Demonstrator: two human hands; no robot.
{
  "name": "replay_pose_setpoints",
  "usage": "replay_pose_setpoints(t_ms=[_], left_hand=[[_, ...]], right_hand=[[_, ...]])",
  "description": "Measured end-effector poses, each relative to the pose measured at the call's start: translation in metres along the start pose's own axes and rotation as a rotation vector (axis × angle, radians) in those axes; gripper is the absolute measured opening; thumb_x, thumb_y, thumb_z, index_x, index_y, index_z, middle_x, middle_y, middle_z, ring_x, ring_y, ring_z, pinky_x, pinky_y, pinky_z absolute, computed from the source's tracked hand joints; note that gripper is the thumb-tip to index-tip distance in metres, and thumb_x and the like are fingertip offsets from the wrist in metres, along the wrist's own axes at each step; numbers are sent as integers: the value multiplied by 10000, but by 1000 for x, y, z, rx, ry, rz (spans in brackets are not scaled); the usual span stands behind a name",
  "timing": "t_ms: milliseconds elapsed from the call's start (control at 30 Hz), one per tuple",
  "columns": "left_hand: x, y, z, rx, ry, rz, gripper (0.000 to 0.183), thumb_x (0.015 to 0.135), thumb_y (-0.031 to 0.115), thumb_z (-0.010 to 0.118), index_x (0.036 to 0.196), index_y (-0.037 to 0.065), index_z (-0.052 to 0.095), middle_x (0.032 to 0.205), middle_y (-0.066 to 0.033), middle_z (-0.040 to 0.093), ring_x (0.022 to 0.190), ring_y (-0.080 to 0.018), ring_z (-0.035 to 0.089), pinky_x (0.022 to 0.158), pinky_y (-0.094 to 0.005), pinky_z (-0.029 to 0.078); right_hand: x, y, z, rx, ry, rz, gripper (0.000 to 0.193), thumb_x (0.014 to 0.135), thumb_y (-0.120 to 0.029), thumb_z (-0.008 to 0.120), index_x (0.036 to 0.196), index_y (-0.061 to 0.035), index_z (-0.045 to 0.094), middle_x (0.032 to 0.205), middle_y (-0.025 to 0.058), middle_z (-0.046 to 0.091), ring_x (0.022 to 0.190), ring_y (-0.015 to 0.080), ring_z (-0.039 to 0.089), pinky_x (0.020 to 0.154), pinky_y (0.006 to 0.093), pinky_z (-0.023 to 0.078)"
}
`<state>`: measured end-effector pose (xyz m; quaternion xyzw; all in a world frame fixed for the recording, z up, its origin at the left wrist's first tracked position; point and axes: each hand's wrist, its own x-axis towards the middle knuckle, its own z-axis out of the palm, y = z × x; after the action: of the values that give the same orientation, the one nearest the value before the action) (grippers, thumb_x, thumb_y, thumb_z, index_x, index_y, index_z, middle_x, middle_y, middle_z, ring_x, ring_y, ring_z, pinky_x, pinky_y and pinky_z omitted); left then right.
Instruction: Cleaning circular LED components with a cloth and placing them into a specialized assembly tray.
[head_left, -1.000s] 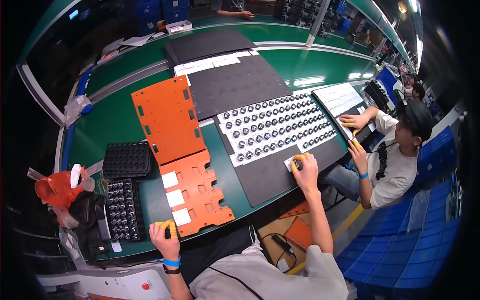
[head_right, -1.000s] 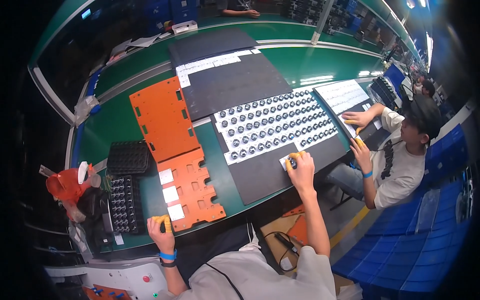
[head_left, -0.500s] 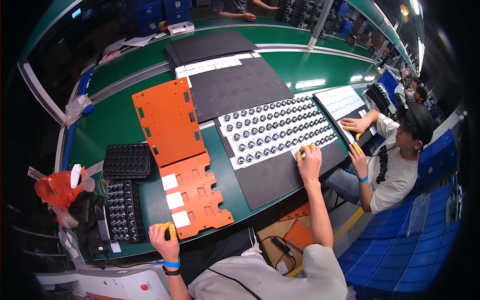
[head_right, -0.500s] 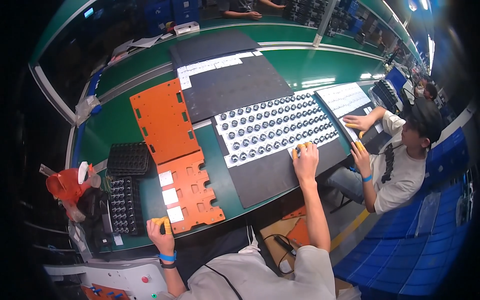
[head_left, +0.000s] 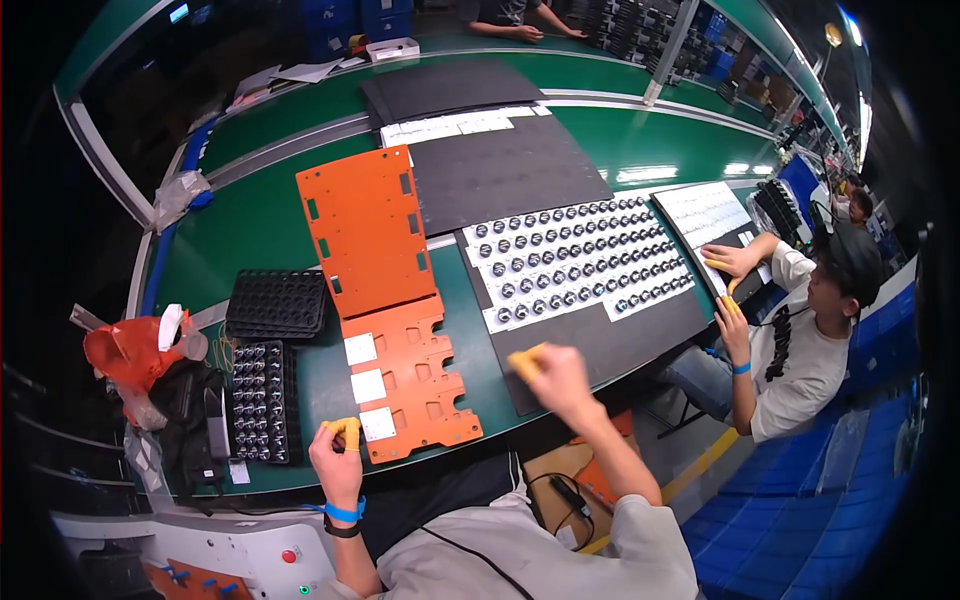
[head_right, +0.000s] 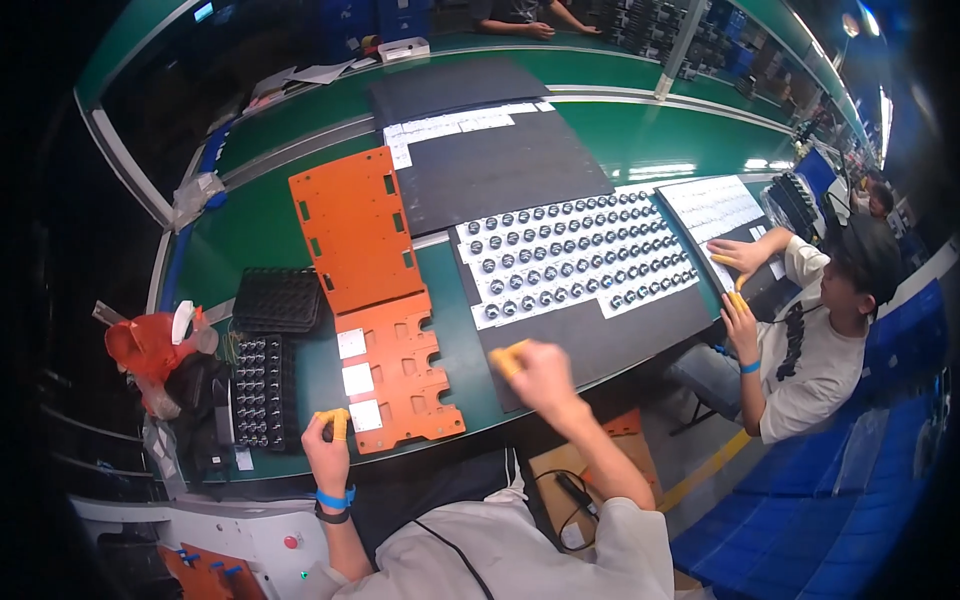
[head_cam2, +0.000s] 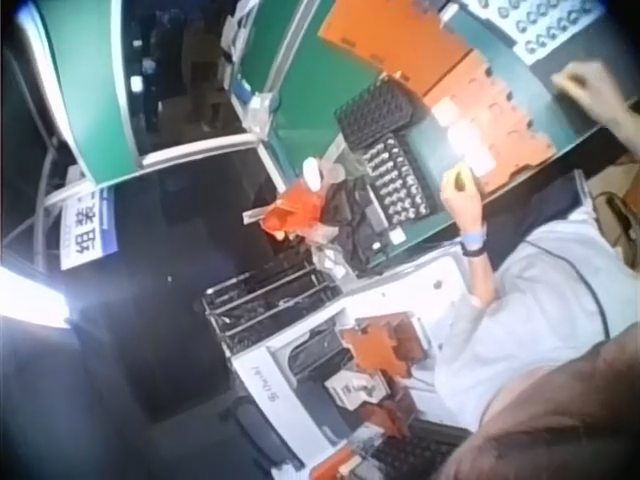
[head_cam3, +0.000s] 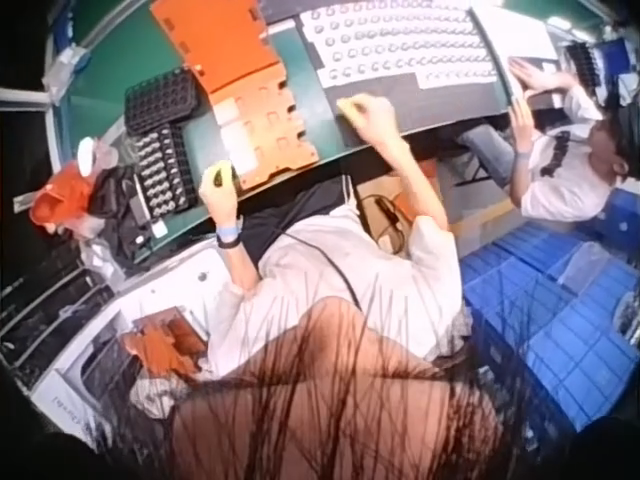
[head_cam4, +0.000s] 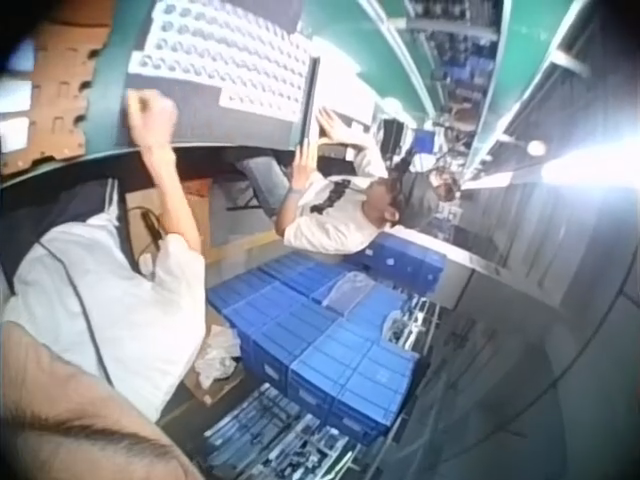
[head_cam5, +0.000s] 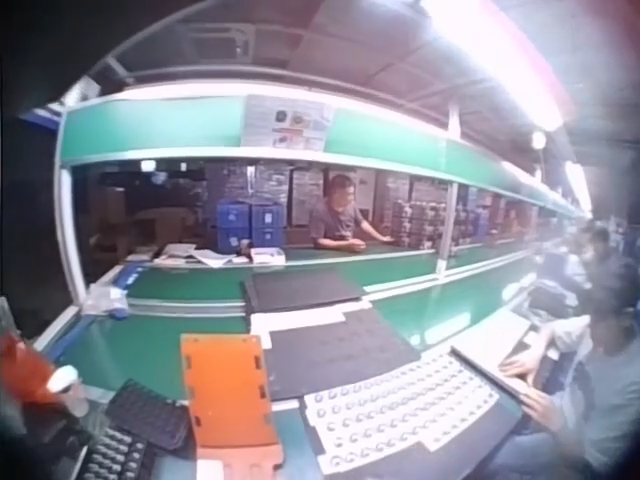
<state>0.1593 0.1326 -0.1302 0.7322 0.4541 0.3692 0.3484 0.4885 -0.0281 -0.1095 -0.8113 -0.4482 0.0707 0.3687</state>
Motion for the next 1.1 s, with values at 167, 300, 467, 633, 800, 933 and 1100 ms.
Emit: replay_pose_setpoints(t_ms=[167,300,467,633,800,933,1100], left_hand=[[2,13,3,201,-176,-132,238,873,168,791,899,-56,717,632,-124,506,523,-189,419,508,-367,328],[1,-3,4,-49,-166,-199,254,888,144,805,872,-78,683,629,23,501,586,-60,400,501,-290,307],[-3,30,-8,-431,-131,-127,182,989,130,703,1028,-46,679,852,47,585,729,-34,470,609,-213,376],[-28,66,22,-1117,-564,-487,344,1089,365,501,1168,51,618,868,5,588,681,-99,487,582,-250,384],[-36,94,52,-1250,-705,-635,444,1108,433,381,1270,69,576,1023,-21,603,775,-121,516,658,-277,402],[-35,82,69,-1272,-853,-573,417,1111,372,372,1282,50,574,1073,-42,624,787,-134,526,671,-290,412],[-39,68,81,-950,-946,-396,407,1123,291,364,1350,14,559,1054,-33,615,810,-127,532,745,-281,489]], right_hand=[[-12,-68,30,21,-522,38,463,927,-484,700,844,-38,790,708,150,719,691,337,715,668,425,562],[-18,-73,38,-53,-372,-13,438,942,-415,693,804,-7,772,675,199,684,667,393,684,637,489,536],[-29,-87,23,176,-180,-53,291,943,-316,720,1043,-45,758,750,142,705,652,354,674,622,416,537],[-45,-106,16,430,-79,-593,386,891,-153,770,1253,-52,680,1182,120,622,933,281,620,734,368,551],[-52,-102,12,345,22,-463,315,852,-118,785,1146,-36,708,1103,114,650,946,286,609,749,361,553],[-59,-90,1,427,7,-371,286,847,-79,783,1118,-33,706,1097,106,658,970,288,615,821,367,540],[-59,-73,-7,656,-44,-189,285,826,-86,803,1080,-36,684,1096,100,667,964,264,625,852,363,521]])
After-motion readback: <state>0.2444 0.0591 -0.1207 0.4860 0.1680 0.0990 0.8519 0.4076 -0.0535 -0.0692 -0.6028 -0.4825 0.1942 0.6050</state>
